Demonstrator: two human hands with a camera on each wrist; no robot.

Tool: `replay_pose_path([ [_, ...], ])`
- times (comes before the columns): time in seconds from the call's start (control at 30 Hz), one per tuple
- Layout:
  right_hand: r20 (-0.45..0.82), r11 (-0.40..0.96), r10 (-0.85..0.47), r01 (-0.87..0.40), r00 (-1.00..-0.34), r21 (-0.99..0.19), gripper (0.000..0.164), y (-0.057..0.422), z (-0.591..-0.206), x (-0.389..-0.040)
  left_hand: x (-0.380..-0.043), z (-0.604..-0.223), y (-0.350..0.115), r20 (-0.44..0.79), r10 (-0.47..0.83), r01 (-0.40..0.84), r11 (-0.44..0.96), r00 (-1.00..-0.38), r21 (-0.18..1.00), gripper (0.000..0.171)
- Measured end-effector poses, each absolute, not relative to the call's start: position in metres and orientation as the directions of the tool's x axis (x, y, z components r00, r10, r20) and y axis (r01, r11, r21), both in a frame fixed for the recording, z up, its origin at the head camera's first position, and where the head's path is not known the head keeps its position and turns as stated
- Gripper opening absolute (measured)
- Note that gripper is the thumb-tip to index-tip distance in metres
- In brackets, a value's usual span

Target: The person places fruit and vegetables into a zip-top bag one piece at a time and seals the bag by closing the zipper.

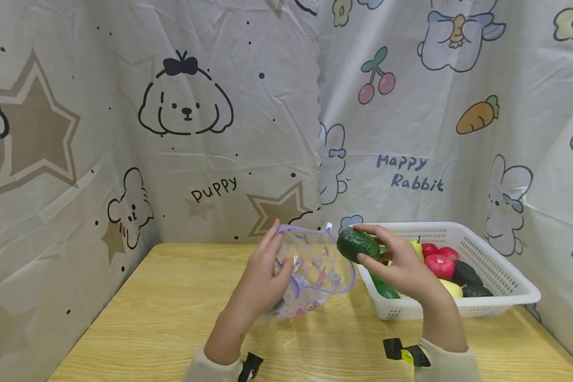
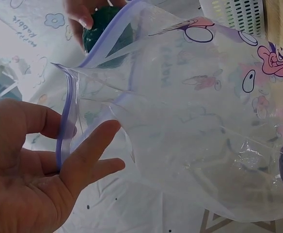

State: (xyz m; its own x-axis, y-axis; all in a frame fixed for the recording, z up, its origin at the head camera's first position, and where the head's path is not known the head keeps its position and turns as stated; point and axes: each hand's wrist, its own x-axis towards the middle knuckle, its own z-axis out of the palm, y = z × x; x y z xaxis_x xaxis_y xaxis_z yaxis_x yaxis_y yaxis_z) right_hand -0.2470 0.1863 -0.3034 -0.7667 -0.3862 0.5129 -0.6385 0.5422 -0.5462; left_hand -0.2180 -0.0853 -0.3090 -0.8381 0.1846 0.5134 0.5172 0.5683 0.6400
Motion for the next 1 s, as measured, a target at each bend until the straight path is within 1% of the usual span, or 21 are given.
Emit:
replay_pose_path([
  [0.17,0.527,0.485,-0.476,-0.71,-0.704,-0.51,0.047,0.166,-0.304,-0.246,-0.218,-0.31,-0.085,0.517,0.188,0.519,0.578,-0.835,0.63,0.054],
  [0.3,0.553,0.451,-0.505,-0.749,-0.663,-0.486,0.046,0.157,-0.306,-0.246,-0.218,-0.312,-0.084,0.517,0.183,0.515,0.586,-0.836,0.626,0.054],
  [0.4,0.554,0.437,-0.525,-0.763,-0.646,-0.475,0.048,0.153,-0.306,-0.244,-0.218,-0.312,-0.084,0.52,0.179,0.516,0.583,-0.835,0.627,0.054],
  [0.5,0.53,0.446,-0.549,-0.763,-0.646,-0.468,0.049,0.149,-0.307,-0.243,-0.219,-0.312,-0.084,0.536,0.179,0.529,0.575,-0.825,0.624,0.054],
  [0.63,0.514,0.482,-0.569,-0.767,-0.642,-0.425,0.046,0.146,-0.309,-0.243,-0.22,-0.312,-0.083,0.549,0.178,0.542,0.562,-0.817,0.625,0.054],
  [0.73,0.516,0.508,-0.566,-0.765,-0.643,-0.396,0.044,0.146,-0.309,-0.242,-0.221,-0.312,-0.083,0.547,0.182,0.545,0.552,-0.817,0.631,0.054],
  [1.0,0.52,0.568,-0.532,-0.737,-0.669,-0.367,0.037,0.145,-0.307,-0.24,-0.22,-0.311,-0.084,0.538,0.192,0.546,0.542,-0.821,0.639,0.052],
])
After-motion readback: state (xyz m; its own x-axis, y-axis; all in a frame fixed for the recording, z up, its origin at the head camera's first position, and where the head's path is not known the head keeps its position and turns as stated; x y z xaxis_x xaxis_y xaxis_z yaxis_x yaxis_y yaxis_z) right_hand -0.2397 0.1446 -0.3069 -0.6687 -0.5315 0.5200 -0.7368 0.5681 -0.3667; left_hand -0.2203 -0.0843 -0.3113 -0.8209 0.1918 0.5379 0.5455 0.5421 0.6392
